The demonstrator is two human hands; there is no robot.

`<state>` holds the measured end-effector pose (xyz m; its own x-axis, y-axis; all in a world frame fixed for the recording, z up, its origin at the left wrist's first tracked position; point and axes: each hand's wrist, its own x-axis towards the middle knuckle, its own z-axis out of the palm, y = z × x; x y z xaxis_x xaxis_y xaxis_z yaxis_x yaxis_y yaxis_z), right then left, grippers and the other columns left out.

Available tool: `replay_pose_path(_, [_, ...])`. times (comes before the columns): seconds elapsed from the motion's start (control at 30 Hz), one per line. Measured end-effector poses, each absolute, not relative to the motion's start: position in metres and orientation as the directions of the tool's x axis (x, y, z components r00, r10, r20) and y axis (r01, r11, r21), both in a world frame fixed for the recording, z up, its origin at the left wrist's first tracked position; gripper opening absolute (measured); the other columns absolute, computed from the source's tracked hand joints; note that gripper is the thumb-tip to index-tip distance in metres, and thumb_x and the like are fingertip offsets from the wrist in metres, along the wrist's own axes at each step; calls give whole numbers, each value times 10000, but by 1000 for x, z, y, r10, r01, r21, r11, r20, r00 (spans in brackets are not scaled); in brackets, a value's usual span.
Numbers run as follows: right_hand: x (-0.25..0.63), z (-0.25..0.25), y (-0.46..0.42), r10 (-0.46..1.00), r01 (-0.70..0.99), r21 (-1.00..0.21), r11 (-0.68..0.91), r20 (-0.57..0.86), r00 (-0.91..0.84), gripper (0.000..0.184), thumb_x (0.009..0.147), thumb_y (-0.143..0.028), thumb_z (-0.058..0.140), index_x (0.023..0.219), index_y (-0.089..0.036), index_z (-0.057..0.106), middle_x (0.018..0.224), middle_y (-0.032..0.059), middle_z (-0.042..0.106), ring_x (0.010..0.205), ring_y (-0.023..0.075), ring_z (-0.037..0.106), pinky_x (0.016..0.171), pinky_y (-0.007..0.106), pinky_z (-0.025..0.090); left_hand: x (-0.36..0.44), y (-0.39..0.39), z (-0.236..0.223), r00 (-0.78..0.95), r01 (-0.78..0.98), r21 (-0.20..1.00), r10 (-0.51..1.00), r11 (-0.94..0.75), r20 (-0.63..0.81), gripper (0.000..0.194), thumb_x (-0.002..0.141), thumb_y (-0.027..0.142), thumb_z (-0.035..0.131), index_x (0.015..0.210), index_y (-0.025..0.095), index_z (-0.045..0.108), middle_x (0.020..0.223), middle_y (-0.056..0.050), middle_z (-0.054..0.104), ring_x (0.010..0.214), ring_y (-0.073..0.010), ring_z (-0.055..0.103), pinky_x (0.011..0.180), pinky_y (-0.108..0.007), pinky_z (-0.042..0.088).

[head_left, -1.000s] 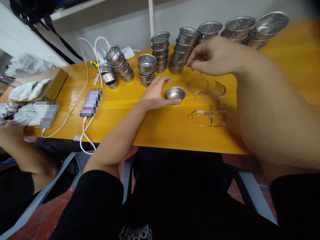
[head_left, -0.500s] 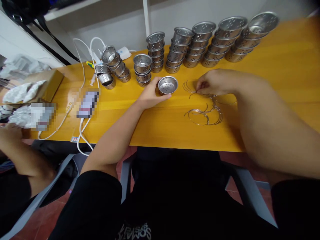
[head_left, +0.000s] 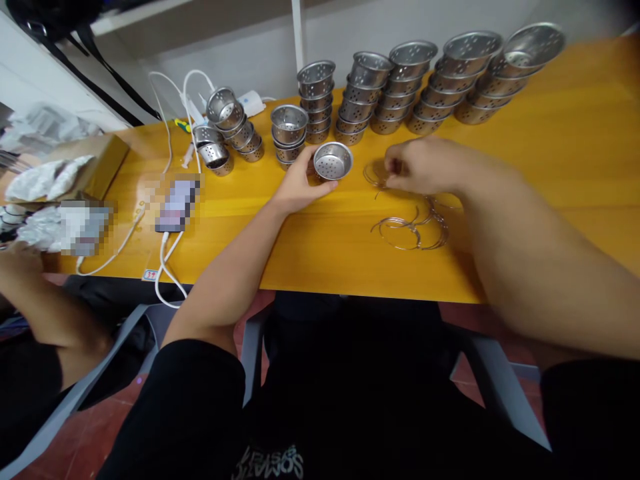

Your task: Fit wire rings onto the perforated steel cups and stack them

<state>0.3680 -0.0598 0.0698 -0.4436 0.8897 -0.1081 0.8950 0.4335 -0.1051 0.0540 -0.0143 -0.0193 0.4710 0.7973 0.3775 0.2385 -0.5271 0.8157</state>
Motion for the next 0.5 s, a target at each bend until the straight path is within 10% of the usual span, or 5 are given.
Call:
replay_pose_path(0.27, [351, 81, -78, 910, 888, -254, 383, 267, -317, 262, 1175, -260, 486, 1326, -179, 683, 1421, 255, 729, 1306, 370, 696, 1099, 435, 515, 58, -25, -9, 466, 276, 824, 818, -495, 336, 900, 965, 653, 836, 1662, 275, 410, 1753, -173, 550, 1652, -339, 632, 1375, -540, 574])
replay_pose_path(0.5, [337, 77, -87, 932, 845, -439, 305, 318, -172, 250, 1190, -321, 515, 1347, -228, 686, 1232, 173, 789, 1127, 317, 739, 1044, 414, 546, 64, -23, -10, 449, 283, 813, 820, -509, 356, 891, 983, 722, 778, 1662, 266, 424, 1695, -163, 611, 1646, -333, 644, 1397, -550, 535])
